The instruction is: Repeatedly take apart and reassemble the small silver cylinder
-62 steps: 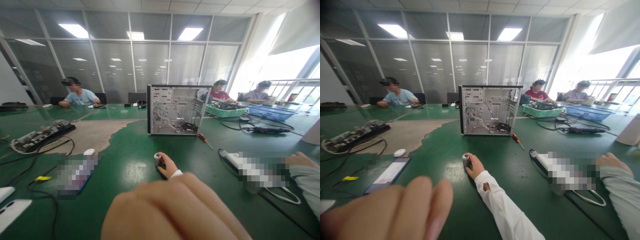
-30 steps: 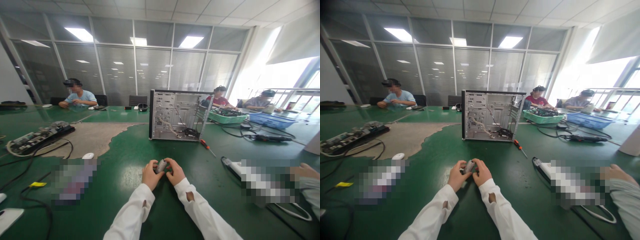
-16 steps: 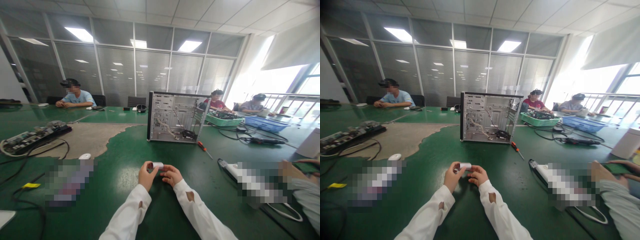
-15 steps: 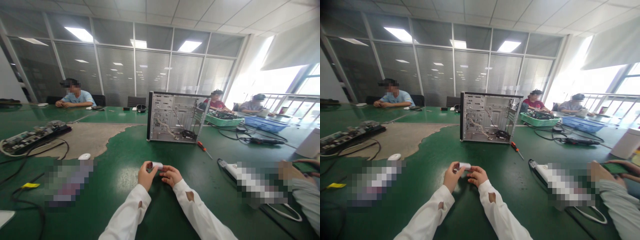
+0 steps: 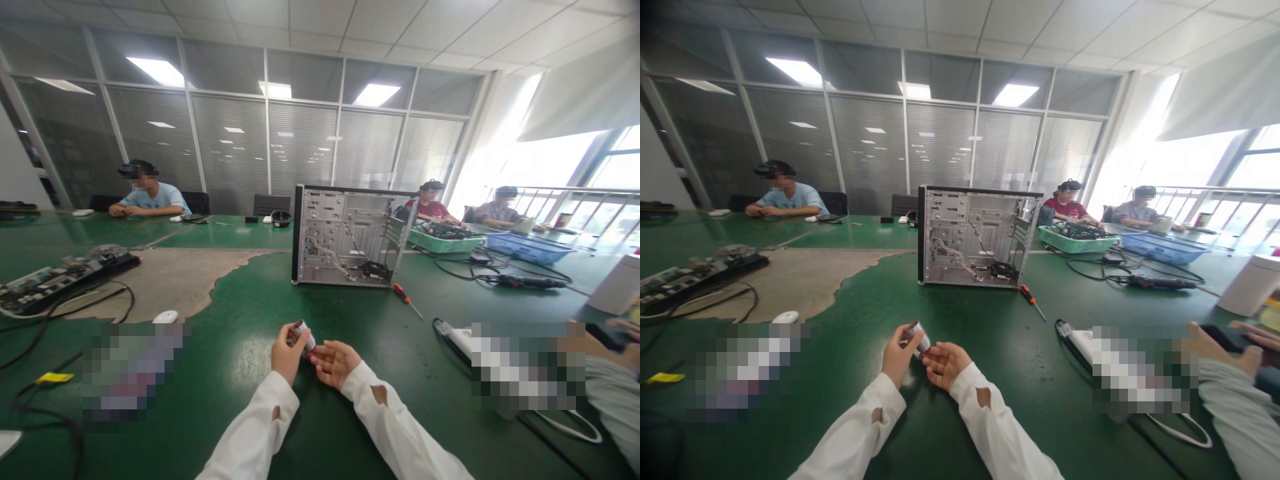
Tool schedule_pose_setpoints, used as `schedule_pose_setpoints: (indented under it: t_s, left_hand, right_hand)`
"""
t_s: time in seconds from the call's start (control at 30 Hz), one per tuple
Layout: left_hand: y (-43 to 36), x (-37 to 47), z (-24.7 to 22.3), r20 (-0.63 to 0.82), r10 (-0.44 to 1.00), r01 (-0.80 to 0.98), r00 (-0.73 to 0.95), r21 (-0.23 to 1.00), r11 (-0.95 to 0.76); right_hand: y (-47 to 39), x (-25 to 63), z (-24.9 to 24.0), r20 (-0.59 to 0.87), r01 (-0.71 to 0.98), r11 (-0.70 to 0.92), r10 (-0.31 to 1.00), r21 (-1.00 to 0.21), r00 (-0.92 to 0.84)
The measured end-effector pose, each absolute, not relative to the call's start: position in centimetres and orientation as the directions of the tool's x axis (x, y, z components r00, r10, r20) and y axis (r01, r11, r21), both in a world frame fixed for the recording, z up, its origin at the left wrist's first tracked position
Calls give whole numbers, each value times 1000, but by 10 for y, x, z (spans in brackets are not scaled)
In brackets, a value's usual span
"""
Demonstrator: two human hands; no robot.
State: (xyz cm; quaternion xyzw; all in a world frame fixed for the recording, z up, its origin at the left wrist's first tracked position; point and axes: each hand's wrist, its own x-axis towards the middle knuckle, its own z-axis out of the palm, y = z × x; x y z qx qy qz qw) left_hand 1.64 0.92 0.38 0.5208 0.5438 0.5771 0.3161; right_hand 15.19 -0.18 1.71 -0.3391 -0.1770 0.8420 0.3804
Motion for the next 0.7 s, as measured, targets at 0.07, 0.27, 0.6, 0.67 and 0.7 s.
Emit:
schedule_pose_setpoints:
  t_s: [0.07, 0.27, 0.6, 0.67, 0.7]
  left_hand:
    - [9, 16, 4, 259, 938, 207, -232, 955, -213]
    - [5, 16, 8, 380, 912, 385, -155, 873, -298]
    - [-11, 27, 26, 488, 870, 553, 66, 708, -439]
    - [-13, 29, 27, 508, 855, 573, 108, 671, -471]
    - [-14, 30, 27, 518, 846, 583, 125, 652, -485]
  right_hand:
    - [-3, 152, 18, -435, -491, -667, 742, -561, -511]
    - [-4, 150, 18, -427, -425, -714, 685, -557, -591]
    - [3, 152, 13, -408, -504, -710, 700, -492, -587]
    - [3, 152, 12, -394, -508, -700, 708, -502, -586]
    - [3, 152, 12, -392, -510, -697, 711, -504, -584]
